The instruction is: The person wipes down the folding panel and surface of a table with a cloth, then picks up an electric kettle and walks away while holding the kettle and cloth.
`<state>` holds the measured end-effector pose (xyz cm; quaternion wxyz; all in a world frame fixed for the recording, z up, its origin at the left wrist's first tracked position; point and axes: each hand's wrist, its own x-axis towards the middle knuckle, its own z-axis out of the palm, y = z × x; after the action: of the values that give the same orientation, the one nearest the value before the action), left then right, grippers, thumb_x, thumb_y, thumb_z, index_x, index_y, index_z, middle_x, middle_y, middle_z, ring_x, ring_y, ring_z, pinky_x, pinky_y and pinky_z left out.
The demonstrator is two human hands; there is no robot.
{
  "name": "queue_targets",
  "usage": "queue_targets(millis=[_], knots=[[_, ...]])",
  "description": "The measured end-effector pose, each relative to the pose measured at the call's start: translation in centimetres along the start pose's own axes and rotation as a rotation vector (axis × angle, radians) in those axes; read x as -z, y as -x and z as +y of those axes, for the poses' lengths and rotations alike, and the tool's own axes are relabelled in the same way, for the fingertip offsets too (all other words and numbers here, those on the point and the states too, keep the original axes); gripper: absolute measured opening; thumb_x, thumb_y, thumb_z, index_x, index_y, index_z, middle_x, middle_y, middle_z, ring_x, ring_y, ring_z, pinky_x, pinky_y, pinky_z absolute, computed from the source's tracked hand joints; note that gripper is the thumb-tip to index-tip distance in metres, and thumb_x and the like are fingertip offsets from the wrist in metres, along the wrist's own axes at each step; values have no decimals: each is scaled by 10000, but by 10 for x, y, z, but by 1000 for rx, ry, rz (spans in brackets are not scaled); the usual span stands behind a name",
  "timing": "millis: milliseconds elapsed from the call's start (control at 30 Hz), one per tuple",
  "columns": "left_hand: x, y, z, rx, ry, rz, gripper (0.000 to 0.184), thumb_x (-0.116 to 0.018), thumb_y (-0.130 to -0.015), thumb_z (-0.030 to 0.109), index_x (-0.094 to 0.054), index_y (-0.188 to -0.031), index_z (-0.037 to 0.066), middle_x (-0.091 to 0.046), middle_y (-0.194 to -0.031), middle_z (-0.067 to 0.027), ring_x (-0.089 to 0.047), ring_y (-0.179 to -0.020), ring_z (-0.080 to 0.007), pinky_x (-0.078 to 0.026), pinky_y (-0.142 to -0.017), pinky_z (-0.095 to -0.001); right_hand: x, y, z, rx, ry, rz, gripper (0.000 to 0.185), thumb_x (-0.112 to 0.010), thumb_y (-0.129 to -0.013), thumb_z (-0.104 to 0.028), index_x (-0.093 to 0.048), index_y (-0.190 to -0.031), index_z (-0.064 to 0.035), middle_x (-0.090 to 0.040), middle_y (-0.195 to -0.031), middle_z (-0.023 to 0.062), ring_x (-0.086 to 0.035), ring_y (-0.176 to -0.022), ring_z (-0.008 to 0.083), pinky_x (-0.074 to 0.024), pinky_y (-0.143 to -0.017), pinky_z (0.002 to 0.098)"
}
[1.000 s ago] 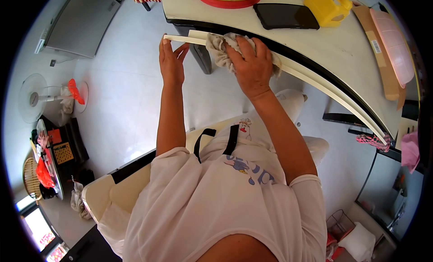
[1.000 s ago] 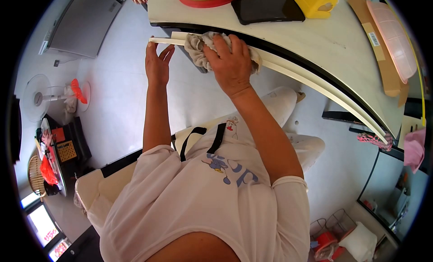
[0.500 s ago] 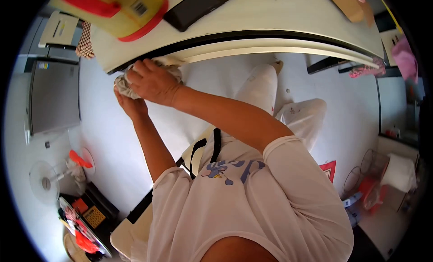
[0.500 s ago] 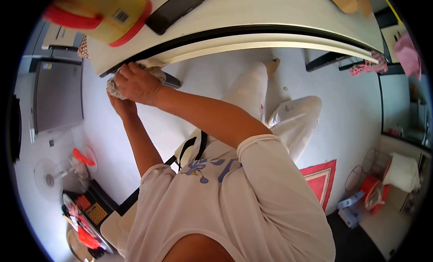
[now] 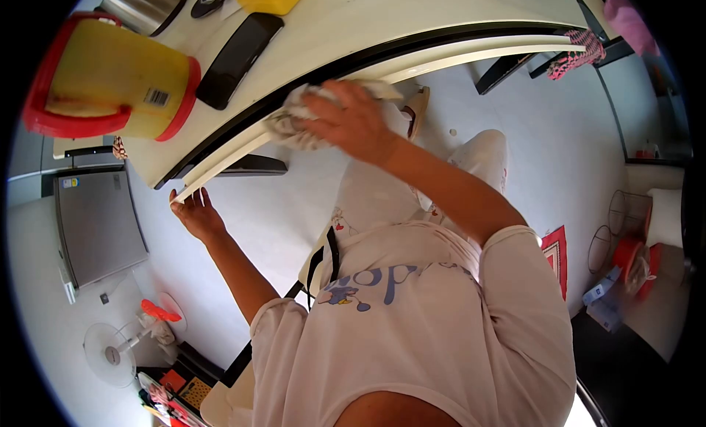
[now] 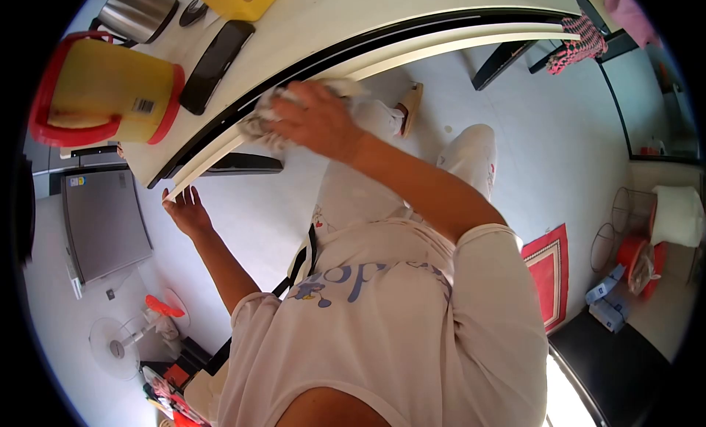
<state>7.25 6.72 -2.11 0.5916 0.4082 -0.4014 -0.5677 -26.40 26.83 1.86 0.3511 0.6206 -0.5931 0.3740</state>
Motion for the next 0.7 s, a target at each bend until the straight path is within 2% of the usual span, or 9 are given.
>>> queue_targets(millis=[100,267,433,467,633,667,700], knots=[[-2,-2,3,3,-24,-2,724,-558,-947,654,-384,-1455,169,-523,-1409,-158,-475,-1326,-347,-314,-1157,-505,43,21,65,-11,66,-41,277,-684,-756,-223,-781,-1012,-270,-659,-1211,-43,-580,-1101,262,-499,-906,389],[-1,-8,6,18,-58,2,725,-518,-967,653,-368,-1467,150,-508,-1421,-165,-468,-1335,-353,-311,-1165,-506,102,48,150,-77,279,-133,338,-656,-737,-200,-761,-1055,-247,-662,-1211,-52,-581,-1109,264,-510,-918,377],[-5,-17,13,55,-106,24,681,-477,-993,637,-383,-1468,157,-512,-1424,-149,-486,-1325,-344,-319,-1159,-510,139,67,211,-125,388,-126,480,-776,-692,-136,-733,-1146,-284,-646,-1225,-62,-563,-1169,275,-523,-921,363],[-3,-20,13,60,-108,22,669,-467,-999,631,-387,-1467,160,-513,-1425,-146,-489,-1324,-343,-318,-1159,-511,143,70,220,-120,378,-117,482,-804,-659,-112,-741,-1122,-228,-654,-1245,-9,-570,-1168,316,-498,-961,409],[-3,-20,16,74,-139,20,679,-467,-993,643,-403,-1472,166,-504,-1449,-139,-478,-1344,-346,-318,-1155,-508,154,86,237,-267,408,-16,518,-821,-645,-93,-738,-1137,-234,-630,-1274,-27,-545,-1167,289,-463,-1009,385],[-1,-21,17,78,-144,18,677,-466,-997,636,-403,-1477,163,-488,-1473,-142,-469,-1355,-349,-316,-1156,-508,158,88,242,-278,444,-10,506,-815,-677,-53,-735,-1153,-205,-648,-1258,20,-590,-1144,306,-484,-983,392],[0,-22,17,84,-144,30,669,-464,-1001,630,-403,-1477,164,-481,-1481,-143,-469,-1355,-350,-314,-1158,-510,165,87,251,-279,473,33,380,-765,-705,-158,-715,-1080,-115,-669,-1184,136,-605,-1119,388,-501,-950,487]])
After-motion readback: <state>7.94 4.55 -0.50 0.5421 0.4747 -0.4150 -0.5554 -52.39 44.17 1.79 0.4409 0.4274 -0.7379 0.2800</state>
